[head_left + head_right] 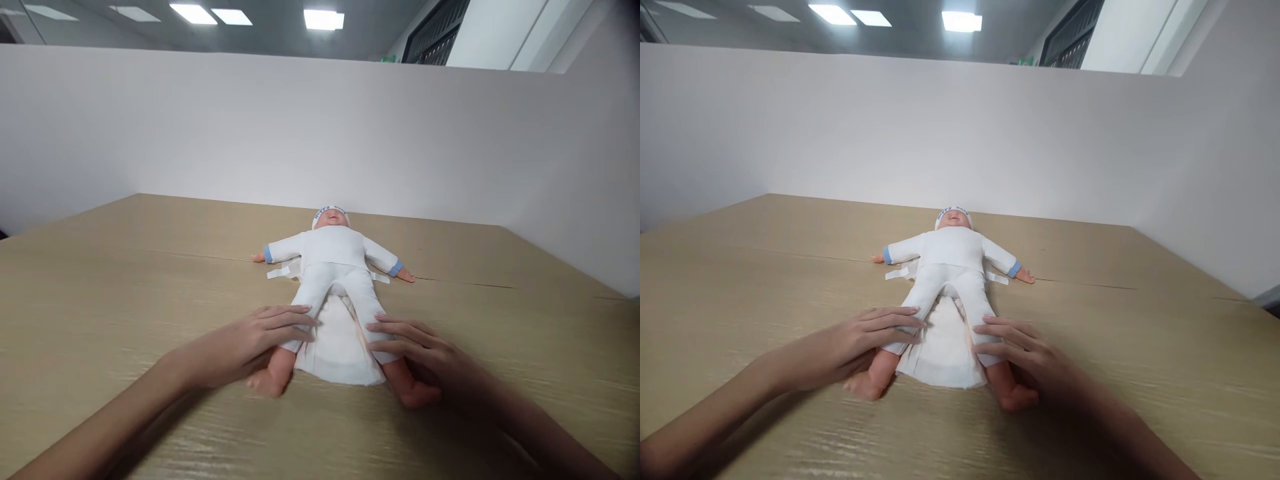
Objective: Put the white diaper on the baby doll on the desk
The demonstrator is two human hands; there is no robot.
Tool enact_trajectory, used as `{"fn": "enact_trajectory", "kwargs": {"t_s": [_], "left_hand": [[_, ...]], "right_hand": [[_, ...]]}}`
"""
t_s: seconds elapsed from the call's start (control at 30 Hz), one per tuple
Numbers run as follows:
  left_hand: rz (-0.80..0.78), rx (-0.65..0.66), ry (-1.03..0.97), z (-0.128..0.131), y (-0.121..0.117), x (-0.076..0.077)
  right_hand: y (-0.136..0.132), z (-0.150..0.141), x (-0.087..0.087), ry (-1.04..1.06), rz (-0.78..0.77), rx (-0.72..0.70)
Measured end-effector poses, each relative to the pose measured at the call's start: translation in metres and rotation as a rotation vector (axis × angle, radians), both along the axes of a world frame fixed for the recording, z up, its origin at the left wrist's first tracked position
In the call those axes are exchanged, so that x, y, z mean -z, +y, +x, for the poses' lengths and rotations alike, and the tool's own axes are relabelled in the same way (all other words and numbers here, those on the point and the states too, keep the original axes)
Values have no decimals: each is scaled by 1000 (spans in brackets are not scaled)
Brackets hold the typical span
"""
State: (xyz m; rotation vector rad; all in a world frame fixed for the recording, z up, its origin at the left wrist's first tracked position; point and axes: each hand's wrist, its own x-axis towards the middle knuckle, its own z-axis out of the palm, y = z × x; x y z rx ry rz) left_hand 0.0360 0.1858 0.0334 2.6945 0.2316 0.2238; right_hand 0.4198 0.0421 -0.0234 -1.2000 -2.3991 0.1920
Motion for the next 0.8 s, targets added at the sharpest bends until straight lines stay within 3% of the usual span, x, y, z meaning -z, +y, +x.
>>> {"fn": "enact_trajectory", "kwargs": {"t_s": [0.13, 0.23, 0.33, 0.47, 0.63, 0.73, 0.8], "left_hand": [[-24, -131, 9, 9, -19, -4], [44, -257, 16, 25, -36, 2], [148, -366, 57, 40, -47, 11], [187, -402, 61, 46, -48, 15], [-40, -442, -203, 52, -27, -2], [-161, -495, -396, 71, 7, -18], [-337, -565, -475, 90, 39, -24]], "right_hand": [[-2, 2, -14, 88, -133, -9], [-10, -11, -21, 41, -161, 90], [-18, -33, -14, -73, -26, 198], [-17, -56, -1, -129, 181, 259], [16, -51, -28, 79, 31, 316], [58, -42, -47, 343, 45, 346], [94, -38, -52, 516, 15, 411]]}}
